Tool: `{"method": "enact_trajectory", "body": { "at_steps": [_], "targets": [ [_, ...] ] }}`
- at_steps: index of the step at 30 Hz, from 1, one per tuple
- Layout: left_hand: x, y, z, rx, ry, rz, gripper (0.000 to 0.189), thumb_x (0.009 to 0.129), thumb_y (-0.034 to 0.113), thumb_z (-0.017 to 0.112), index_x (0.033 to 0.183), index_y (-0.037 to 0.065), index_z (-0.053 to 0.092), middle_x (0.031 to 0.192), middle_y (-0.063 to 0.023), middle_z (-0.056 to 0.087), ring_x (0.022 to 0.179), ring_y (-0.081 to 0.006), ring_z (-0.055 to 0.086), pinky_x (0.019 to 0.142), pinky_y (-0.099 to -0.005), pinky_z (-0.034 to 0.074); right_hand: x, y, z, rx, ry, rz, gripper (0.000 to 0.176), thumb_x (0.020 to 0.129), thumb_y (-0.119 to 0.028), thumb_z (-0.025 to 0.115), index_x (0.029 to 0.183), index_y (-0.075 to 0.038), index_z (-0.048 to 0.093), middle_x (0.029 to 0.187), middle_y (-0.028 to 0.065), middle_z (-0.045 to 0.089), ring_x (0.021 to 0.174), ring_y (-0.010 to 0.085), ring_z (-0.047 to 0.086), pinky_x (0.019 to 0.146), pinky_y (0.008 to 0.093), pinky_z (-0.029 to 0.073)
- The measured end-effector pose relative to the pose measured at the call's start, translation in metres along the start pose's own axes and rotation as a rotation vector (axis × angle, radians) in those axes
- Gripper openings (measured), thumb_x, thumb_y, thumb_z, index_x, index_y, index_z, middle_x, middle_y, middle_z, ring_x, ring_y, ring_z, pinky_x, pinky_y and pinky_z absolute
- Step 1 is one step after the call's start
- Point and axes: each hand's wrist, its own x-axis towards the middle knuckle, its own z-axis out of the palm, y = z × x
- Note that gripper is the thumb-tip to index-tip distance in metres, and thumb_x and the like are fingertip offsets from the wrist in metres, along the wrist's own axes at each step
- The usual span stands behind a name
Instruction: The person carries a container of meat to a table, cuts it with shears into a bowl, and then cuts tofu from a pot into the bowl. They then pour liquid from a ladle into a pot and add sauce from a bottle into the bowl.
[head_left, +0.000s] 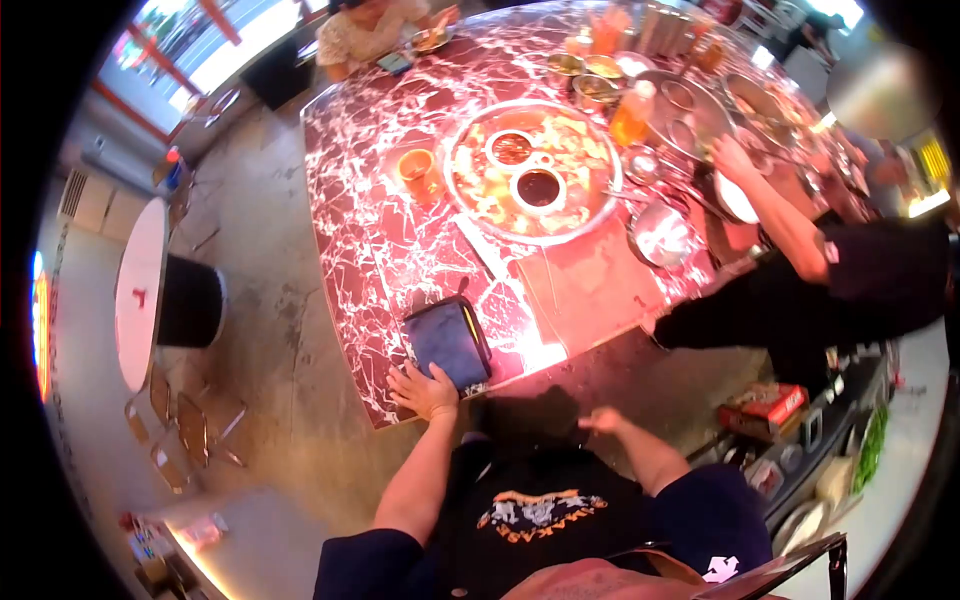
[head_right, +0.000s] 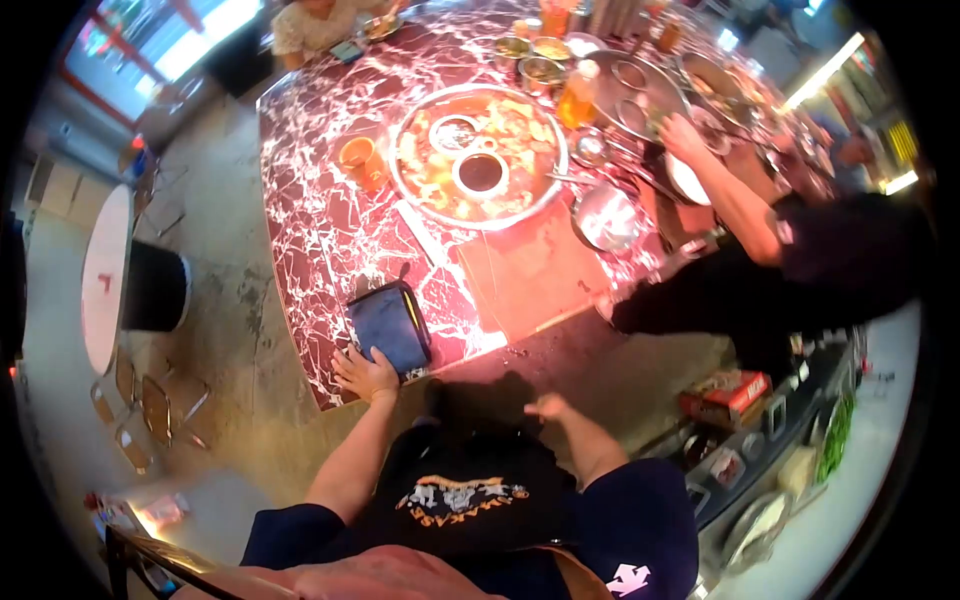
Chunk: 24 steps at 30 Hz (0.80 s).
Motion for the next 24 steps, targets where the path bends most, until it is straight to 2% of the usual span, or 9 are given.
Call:
{"method": "enact_trajectory", "body": {
  "at_steps": [7,10,15,16,17,18,20,22,24],
  "targets": [
    [0.012,-0.023,-0.015,-0.262,-0.245,0.022,0.063,0.089,0.043,0.056,0.138,0.005,0.041,0.147,-0.0266,0.029,0.139,-0.0432,0.020,0.111,-0.0595,0.012,-0.047,-0.090,0.028,1.097,0.720,-0.097,0.023,0.096,-0.023,0.054,0.083,-0.006,0.063,0.064,0.0021,0.060,0.052,0.0094,0.052,0.047,0.0244,0.040],
    [0.047,-0.036,-0.021,-0.634,-0.321,0.100,0.056,0.084,0.032,0.064,0.126,-0.002,0.050,0.124,-0.0241,0.051,0.121,-0.0401,0.044,0.103,-0.0506,0.032,-0.078,-0.108,0.082,1.051,0.697,-0.003,0.017,0.095,-0.019,0.054,0.088,-0.007,0.063,0.068,0.0021,0.061,0.052,0.0092,0.052,0.047,0.0244,0.040],
    [0.078,0.006,-0.039,-0.785,-0.359,0.685,0.045,0.082,0.021,0.065,0.121,0.000,0.054,0.117,-0.0204,0.056,0.112,-0.0388,0.051,0.097,-0.0458,0.039,-0.101,-0.023,0.243,1.051,0.800,0.096,0.015,0.087,-0.016,0.061,0.078,-0.004,0.065,0.066,0.0033,0.061,0.056,0.0126,0.055,0.051,0.0280,0.044],
    [0.081,0.016,-0.043,-0.785,-0.378,0.711,0.045,0.082,0.021,0.065,0.121,0.000,0.054,0.117,-0.0204,0.056,0.112,-0.0388,0.051,0.097,-0.0458,0.039,-0.126,-0.034,0.264,1.044,0.917,0.312,0.018,0.084,-0.017,0.062,0.071,-0.004,0.062,0.064,0.0032,0.059,0.055,0.0150,0.055,0.049,0.0308,0.043],
    [0.084,0.030,-0.050,-0.705,-0.506,0.741,0.041,0.083,0.023,0.064,0.118,0.002,0.056,0.113,-0.0205,0.059,0.107,-0.0394,0.054,0.094,-0.0466,0.042,-0.133,0.006,0.301,1.378,0.641,0.124,0.021,0.086,-0.017,0.059,0.069,-0.006,0.060,0.062,0.0031,0.056,0.055,0.0185,0.055,0.050,0.0373,0.043],
    [0.085,0.044,-0.056,-0.619,-0.634,0.780,0.038,0.084,0.024,0.062,0.115,0.004,0.059,0.108,-0.0206,0.062,0.103,-0.0399,0.058,0.091,-0.0474,0.044,-0.143,0.008,0.316,1.413,0.668,0.135,0.021,0.086,-0.017,0.059,0.069,-0.006,0.060,0.062,0.0031,0.056,0.055,0.0185,0.055,0.050,0.0373,0.043],
    [0.091,0.060,-0.039,-0.203,-0.671,0.855,0.056,0.092,0.052,0.038,0.109,0.005,0.064,0.097,-0.0243,0.067,0.092,-0.0436,0.063,0.081,-0.0528,0.048,-0.175,0.004,0.360,1.778,0.859,0.567,0.022,0.083,-0.017,0.061,0.063,-0.006,0.059,0.063,0.0062,0.059,0.049,0.0168,0.054,0.043,0.0346,0.042],
    [0.091,0.065,-0.020,-0.053,-0.769,0.857,0.069,0.091,0.061,0.030,0.100,0.004,0.068,0.091,-0.0232,0.068,0.088,-0.0433,0.065,0.078,-0.0535,0.050,-0.178,0.030,0.424,1.482,1.005,0.500,0.022,0.083,-0.017,0.058,0.063,-0.007,0.058,0.060,0.0071,0.056,0.046,0.0177,0.052,0.041,0.0363,0.039],
    [0.082,0.047,0.000,-0.194,-0.507,0.898,0.057,0.092,0.056,0.038,0.095,0.009,0.069,0.079,-0.0201,0.068,0.073,-0.0421,0.066,0.062,-0.0537,0.050,-0.167,0.040,0.494,1.040,1.177,0.498,0.022,0.082,-0.018,0.055,0.064,-0.007,0.057,0.057,0.0081,0.053,0.044,0.0186,0.050,0.039,0.0379,0.036]
  ]
}}
